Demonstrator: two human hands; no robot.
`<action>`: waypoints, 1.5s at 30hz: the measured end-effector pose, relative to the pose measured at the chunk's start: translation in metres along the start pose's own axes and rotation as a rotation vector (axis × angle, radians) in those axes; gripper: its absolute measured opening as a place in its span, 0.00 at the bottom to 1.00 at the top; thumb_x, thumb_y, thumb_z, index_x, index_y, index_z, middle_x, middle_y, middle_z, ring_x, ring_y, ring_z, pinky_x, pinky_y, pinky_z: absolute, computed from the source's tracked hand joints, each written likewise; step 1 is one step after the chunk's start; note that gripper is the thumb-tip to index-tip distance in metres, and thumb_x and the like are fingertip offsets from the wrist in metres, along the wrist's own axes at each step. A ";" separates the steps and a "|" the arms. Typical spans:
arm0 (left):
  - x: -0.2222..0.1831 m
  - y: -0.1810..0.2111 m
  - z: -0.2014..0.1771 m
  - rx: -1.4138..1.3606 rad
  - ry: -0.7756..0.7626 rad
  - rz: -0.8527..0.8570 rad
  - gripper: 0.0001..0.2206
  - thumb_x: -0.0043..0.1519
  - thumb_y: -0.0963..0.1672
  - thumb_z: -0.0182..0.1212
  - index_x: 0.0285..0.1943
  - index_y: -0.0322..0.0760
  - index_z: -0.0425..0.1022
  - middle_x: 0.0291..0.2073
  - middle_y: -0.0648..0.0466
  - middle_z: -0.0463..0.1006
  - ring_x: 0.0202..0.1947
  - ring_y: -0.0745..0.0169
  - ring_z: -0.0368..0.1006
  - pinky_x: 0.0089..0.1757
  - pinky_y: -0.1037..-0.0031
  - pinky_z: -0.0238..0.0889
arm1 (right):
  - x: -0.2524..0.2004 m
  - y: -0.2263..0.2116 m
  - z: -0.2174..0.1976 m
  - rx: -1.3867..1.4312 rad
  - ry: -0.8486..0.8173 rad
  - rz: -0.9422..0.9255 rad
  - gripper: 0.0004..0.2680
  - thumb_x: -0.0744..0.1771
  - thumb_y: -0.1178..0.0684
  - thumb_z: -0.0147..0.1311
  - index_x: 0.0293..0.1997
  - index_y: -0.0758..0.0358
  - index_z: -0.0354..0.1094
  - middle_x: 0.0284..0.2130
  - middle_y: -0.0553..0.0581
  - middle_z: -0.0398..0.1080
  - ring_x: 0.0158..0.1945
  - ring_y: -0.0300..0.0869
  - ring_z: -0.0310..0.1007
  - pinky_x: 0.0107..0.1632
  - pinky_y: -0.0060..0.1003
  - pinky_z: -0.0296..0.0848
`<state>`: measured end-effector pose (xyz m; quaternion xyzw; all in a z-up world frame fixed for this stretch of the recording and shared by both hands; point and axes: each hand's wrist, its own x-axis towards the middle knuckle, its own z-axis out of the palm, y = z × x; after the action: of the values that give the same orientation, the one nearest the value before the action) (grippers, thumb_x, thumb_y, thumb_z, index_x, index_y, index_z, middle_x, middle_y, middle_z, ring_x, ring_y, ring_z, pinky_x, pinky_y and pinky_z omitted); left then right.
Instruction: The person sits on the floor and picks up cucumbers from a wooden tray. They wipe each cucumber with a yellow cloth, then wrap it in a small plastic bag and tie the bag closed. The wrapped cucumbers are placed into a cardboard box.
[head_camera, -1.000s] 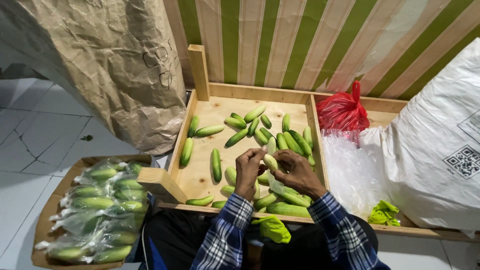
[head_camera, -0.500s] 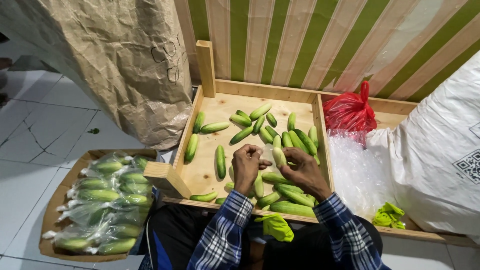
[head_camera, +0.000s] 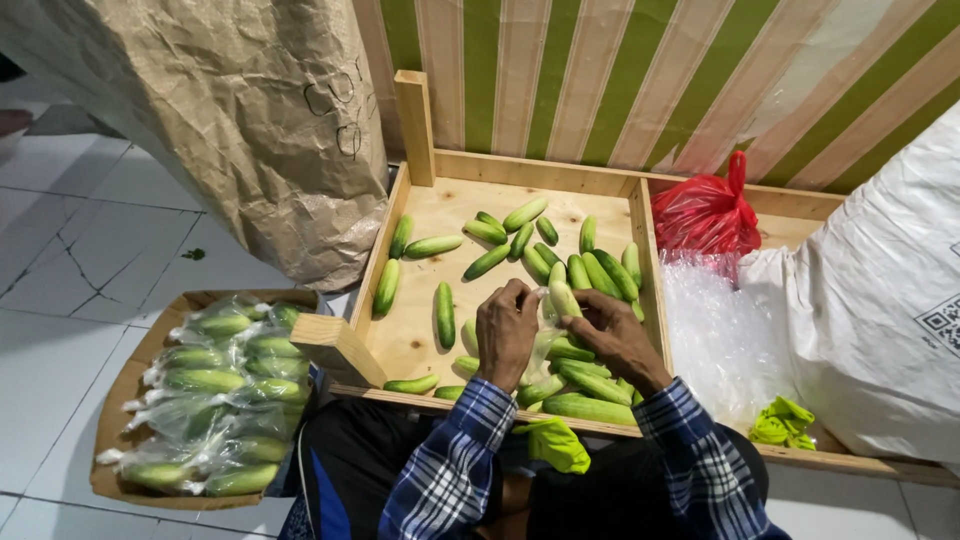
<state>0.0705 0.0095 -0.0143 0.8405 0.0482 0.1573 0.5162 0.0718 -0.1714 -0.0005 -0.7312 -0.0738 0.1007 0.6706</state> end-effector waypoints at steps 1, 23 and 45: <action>0.000 0.000 0.000 0.002 -0.001 0.001 0.09 0.62 0.46 0.65 0.31 0.39 0.75 0.22 0.47 0.78 0.30 0.44 0.81 0.33 0.62 0.73 | 0.002 0.005 -0.004 0.002 0.001 0.000 0.15 0.64 0.57 0.64 0.56 0.68 0.73 0.40 0.62 0.76 0.37 0.43 0.76 0.40 0.39 0.80; -0.004 0.010 0.003 -0.031 -0.124 -0.050 0.05 0.64 0.49 0.60 0.41 0.52 0.79 0.26 0.53 0.80 0.38 0.47 0.80 0.43 0.58 0.73 | 0.021 -0.015 -0.004 -1.025 -0.198 -0.284 0.13 0.60 0.50 0.62 0.48 0.52 0.75 0.40 0.60 0.75 0.42 0.63 0.76 0.43 0.56 0.76; 0.004 -0.011 0.026 -1.010 0.014 -0.334 0.03 0.62 0.40 0.65 0.38 0.32 0.78 0.24 0.57 0.74 0.26 0.76 0.68 0.30 0.86 0.61 | 0.010 -0.075 0.012 -0.865 -0.422 -0.184 0.17 0.66 0.58 0.53 0.59 0.60 0.48 0.32 0.69 0.77 0.36 0.64 0.80 0.41 0.57 0.76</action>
<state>0.0832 -0.0062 -0.0342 0.4670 0.1033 0.0821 0.8743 0.0806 -0.1509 0.0727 -0.8969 -0.3074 0.1469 0.2819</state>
